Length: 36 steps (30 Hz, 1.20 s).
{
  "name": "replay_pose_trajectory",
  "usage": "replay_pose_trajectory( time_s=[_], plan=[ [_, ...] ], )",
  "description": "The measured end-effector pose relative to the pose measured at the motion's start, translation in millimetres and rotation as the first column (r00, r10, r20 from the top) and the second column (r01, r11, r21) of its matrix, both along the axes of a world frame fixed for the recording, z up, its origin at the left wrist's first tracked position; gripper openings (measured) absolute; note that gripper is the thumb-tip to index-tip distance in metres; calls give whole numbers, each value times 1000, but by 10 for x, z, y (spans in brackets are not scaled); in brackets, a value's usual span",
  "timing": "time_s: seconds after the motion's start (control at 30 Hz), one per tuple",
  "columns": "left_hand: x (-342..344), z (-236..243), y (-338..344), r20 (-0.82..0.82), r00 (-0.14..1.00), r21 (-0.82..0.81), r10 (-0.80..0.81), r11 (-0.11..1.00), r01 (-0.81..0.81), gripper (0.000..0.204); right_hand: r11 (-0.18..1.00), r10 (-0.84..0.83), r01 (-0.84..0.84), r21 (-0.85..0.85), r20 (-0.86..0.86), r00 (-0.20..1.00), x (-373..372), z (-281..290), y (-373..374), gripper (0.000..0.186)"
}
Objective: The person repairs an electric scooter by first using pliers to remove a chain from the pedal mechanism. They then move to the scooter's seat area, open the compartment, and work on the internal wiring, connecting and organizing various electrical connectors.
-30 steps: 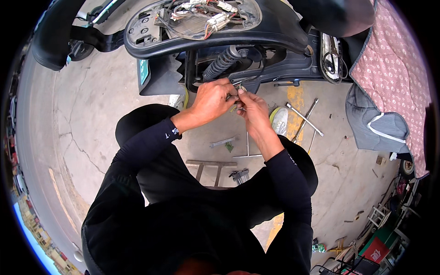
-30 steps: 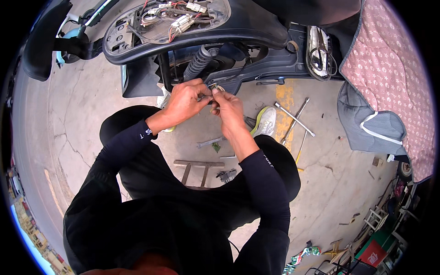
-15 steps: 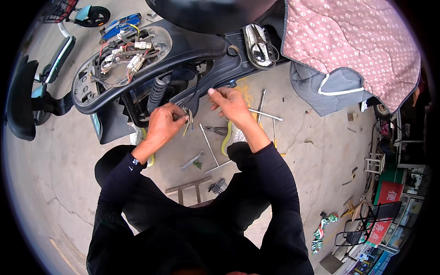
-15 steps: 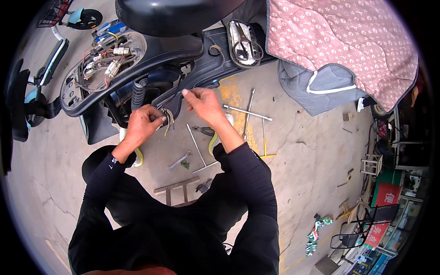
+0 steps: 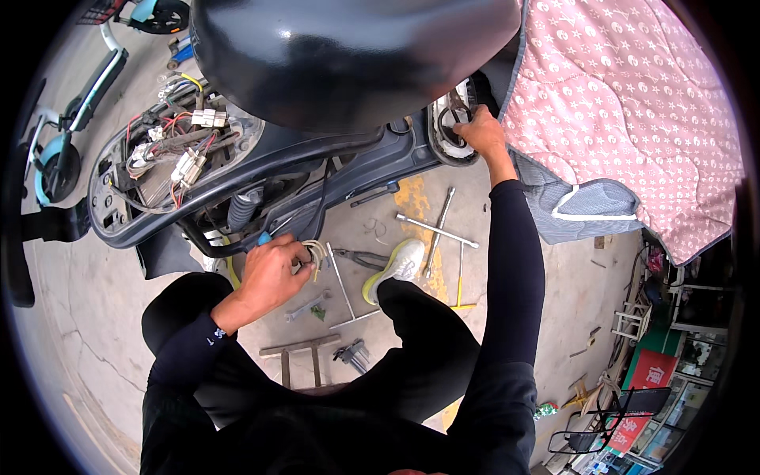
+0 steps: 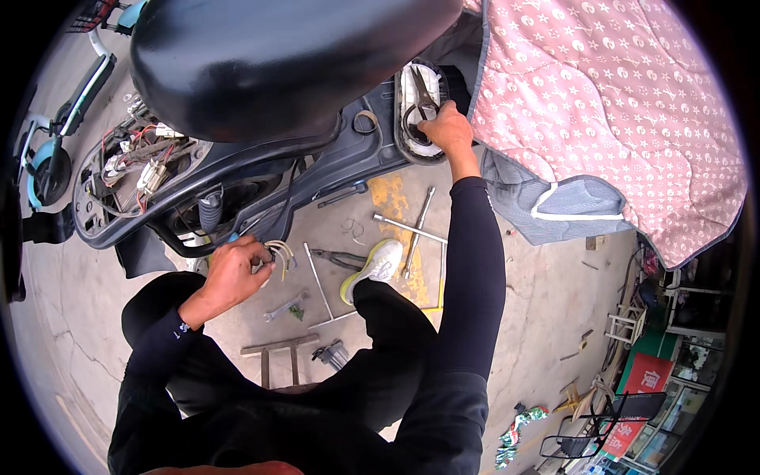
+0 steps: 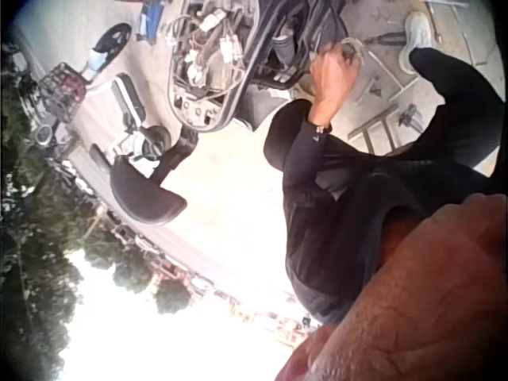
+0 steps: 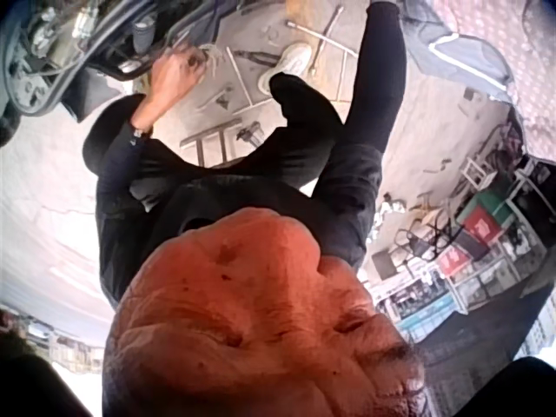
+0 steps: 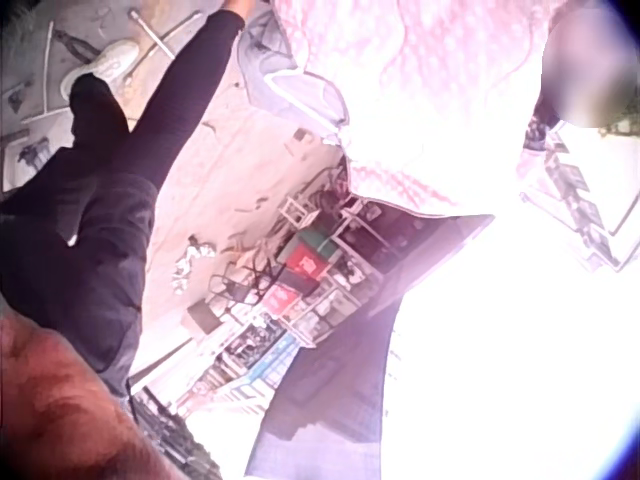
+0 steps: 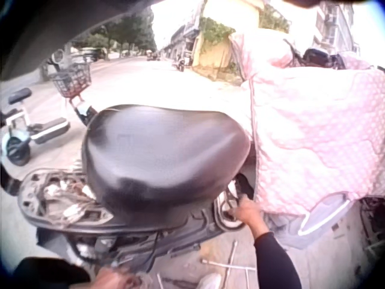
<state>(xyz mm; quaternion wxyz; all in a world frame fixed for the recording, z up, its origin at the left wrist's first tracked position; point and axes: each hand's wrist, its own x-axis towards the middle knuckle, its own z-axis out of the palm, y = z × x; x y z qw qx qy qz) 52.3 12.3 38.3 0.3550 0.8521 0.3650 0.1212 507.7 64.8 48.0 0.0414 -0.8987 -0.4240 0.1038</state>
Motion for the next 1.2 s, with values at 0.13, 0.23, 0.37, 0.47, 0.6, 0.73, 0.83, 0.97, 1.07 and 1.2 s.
replay_pose_trajectory(
  time_s=[0.13,0.23,0.37,0.47,0.6,0.73,0.83,0.97,1.07,1.2],
  plan=[
    [24,-61,10,12,1000,-32,-1,999,1,12,933,47,32,358,-210,976,675,176,-184,68],
    [94,-17,36,-97,995,-111,5,994,-16,11,926,49,-27,376,-48,998,981,74,-263,61],
    [154,-122,10,-27,999,-84,-18,996,16,11,905,-25,53,422,-70,997,1334,-455,-169,54],
    [194,-119,11,-61,997,-80,-44,996,39,12,913,-125,97,395,44,991,1386,-675,-79,47],
    [254,-136,-1,-48,996,-105,-73,992,68,11,942,-162,133,309,70,984,1596,-818,-162,38],
    [116,-64,2,-96,995,-160,17,987,-33,12,829,-83,-52,558,214,973,472,-233,104,42],
    [98,-66,-11,-77,996,-196,49,979,-63,12,993,-107,99,63,137,985,95,-105,267,52],
    [-29,-195,-15,-17,995,-228,103,968,-104,20,987,-140,124,106,156,978,166,-355,363,47],
    [-166,-194,57,-71,975,-384,212,896,-223,25,952,-225,196,237,102,969,90,-205,225,55],
    [-253,-216,129,12,931,-387,365,860,-333,24,639,5,640,426,-835,551,25,-23,-215,35]
  ],
)
